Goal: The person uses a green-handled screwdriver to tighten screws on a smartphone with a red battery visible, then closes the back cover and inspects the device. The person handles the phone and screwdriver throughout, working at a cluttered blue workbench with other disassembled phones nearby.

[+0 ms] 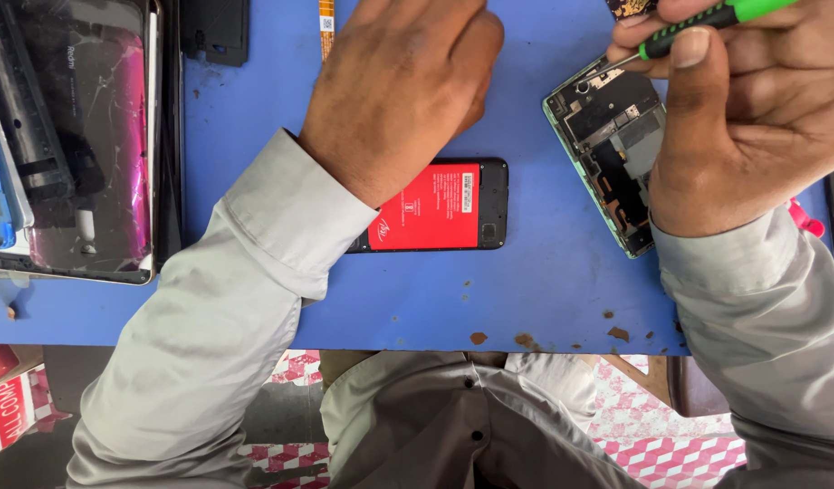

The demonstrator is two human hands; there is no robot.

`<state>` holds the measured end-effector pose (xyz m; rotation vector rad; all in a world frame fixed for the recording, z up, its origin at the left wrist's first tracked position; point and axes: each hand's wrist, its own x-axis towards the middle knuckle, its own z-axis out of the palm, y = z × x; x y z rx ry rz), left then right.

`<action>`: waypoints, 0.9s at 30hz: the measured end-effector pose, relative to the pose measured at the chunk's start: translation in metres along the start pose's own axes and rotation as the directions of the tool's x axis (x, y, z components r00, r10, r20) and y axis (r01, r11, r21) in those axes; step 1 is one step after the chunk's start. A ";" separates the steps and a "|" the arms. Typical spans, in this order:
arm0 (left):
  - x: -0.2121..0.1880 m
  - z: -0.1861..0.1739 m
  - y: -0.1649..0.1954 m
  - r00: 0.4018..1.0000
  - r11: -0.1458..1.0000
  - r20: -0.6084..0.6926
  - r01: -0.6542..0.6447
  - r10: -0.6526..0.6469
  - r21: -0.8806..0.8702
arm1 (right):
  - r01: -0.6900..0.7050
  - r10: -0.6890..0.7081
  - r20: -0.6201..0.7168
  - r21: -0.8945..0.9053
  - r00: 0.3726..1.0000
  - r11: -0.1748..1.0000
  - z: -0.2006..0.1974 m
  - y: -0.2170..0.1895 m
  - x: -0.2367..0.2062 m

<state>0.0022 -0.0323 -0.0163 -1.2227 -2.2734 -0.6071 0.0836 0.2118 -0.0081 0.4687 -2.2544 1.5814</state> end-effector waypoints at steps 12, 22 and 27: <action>-0.003 -0.002 0.005 0.935 0.643 0.161 0.336 -0.316 -0.689 | 0.003 -0.003 -0.115 -0.001 0.993 1.000 0.010 -0.005 -0.005; 0.000 -0.005 0.009 0.900 0.274 0.304 0.391 -0.311 -0.879 | 0.090 -0.090 -0.254 -0.008 0.963 0.996 0.008 0.022 -0.008; 0.001 -0.007 0.005 0.871 0.030 0.372 0.402 -0.321 -0.915 | 0.097 -0.093 -0.213 0.008 0.973 0.995 0.009 0.028 -0.006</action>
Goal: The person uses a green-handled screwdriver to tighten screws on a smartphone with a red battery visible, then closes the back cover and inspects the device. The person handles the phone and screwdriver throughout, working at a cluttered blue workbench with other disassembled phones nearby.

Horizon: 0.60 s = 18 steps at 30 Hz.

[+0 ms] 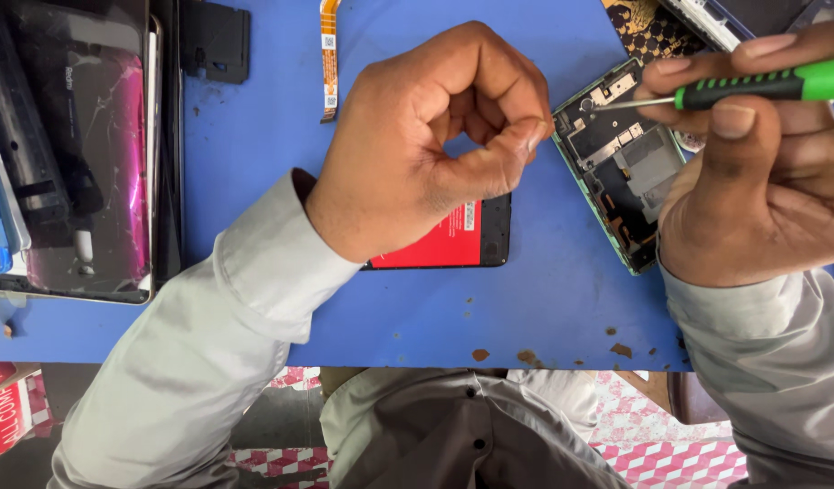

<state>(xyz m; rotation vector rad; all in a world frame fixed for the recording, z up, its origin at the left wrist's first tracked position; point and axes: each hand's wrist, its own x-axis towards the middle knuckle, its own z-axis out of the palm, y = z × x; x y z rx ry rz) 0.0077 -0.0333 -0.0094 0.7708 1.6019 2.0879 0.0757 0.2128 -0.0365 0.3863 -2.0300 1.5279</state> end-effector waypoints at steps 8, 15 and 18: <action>0.016 -0.007 -0.007 0.993 0.998 -0.099 0.065 -0.064 0.006 | -0.003 0.000 -0.029 -0.089 1.000 0.996 0.005 0.015 0.012; 0.028 -0.013 -0.016 0.976 0.984 -0.137 0.156 -0.166 -0.084 | 0.069 -0.056 0.101 -0.127 0.993 0.990 0.000 0.022 0.023; 0.027 -0.013 -0.021 0.988 0.994 -0.121 0.086 -0.093 -0.060 | 0.085 -0.080 0.052 -0.091 0.995 0.992 0.004 0.028 0.025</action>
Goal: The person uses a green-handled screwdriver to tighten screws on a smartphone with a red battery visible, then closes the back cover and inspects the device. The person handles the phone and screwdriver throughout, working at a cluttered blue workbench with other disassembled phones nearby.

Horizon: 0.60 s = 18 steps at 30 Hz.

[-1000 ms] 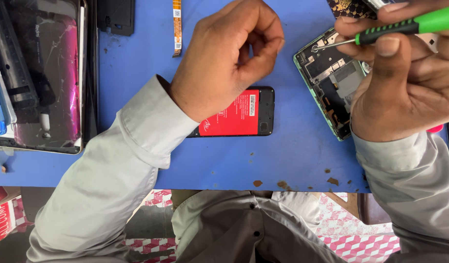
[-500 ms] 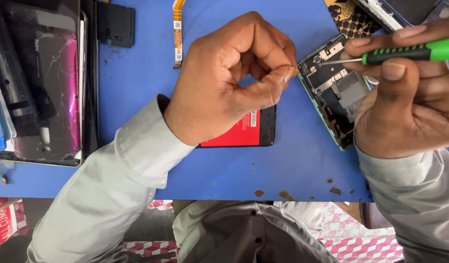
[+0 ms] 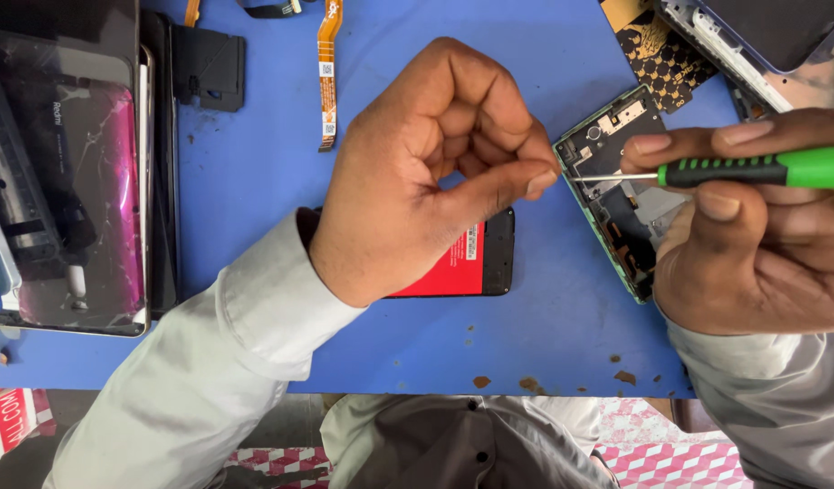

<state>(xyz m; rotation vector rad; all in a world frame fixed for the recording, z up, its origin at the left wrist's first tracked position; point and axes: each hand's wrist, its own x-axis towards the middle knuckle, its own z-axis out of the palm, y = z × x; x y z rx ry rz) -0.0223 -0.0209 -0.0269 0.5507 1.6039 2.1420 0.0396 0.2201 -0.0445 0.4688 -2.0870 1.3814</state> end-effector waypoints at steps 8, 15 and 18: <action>0.003 -0.004 -0.010 1.000 0.992 0.023 -0.011 0.014 -0.128 | 0.062 -0.062 -0.018 0.011 0.998 0.998 -0.003 0.005 0.007; 0.004 0.000 -0.014 0.998 0.970 0.027 0.055 -0.049 -0.239 | -0.013 0.014 -0.052 0.015 0.999 1.000 -0.011 0.002 -0.005; 0.002 0.002 -0.014 0.997 0.960 0.028 0.075 -0.070 -0.271 | 0.039 -0.039 -0.058 -0.002 0.998 0.999 -0.014 0.006 -0.008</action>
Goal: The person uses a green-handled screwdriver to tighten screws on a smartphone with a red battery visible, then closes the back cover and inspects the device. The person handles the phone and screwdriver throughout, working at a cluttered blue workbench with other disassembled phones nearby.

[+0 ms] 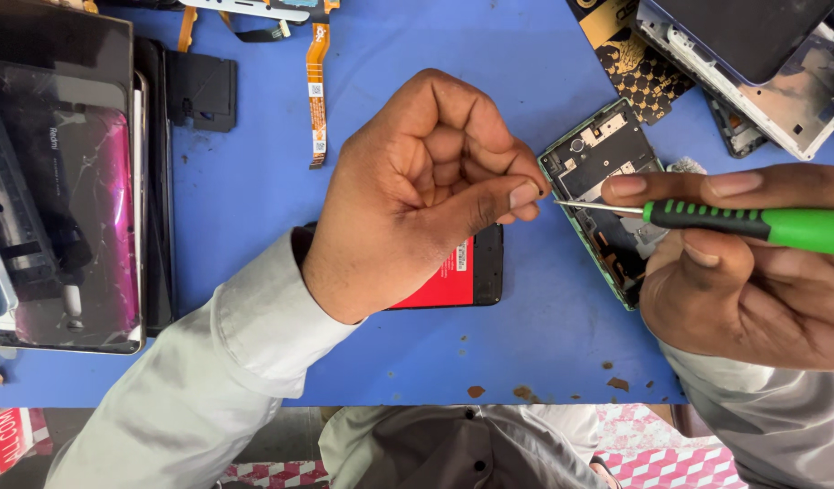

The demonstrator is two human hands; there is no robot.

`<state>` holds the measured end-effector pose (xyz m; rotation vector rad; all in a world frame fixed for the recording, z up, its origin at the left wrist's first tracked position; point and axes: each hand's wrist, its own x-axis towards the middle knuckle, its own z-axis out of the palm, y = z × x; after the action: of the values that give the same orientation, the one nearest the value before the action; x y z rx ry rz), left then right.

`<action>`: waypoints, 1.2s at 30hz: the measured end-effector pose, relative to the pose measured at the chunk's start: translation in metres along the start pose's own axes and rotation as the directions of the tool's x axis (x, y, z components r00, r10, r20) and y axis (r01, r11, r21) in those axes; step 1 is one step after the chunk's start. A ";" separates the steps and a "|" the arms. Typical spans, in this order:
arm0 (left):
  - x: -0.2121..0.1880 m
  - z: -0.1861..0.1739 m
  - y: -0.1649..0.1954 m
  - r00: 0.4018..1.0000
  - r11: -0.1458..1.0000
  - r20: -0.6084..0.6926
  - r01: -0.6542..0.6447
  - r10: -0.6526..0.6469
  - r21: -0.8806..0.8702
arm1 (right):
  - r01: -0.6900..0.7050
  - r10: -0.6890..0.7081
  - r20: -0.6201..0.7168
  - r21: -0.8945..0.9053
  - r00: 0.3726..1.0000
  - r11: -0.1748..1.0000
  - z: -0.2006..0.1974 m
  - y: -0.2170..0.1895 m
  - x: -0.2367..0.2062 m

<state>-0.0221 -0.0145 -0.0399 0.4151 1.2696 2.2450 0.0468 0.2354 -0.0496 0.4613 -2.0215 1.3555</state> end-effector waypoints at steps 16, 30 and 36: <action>-0.005 0.001 -0.005 1.000 0.999 0.010 -0.026 0.025 0.043 | 0.075 -0.074 0.025 -0.034 0.997 0.997 0.007 0.000 0.000; -0.007 0.003 -0.004 0.999 0.996 0.005 -0.037 0.037 0.081 | 0.016 -0.015 0.067 -0.020 0.998 1.000 0.002 -0.005 -0.004; -0.009 0.005 0.004 0.998 0.985 0.011 -0.068 0.067 0.159 | 0.048 -0.043 0.118 -0.037 0.992 0.998 0.006 -0.009 -0.003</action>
<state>-0.0133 -0.0179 -0.0342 0.5296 1.4581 2.2035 0.0523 0.2266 -0.0472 0.5781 -2.1153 1.2854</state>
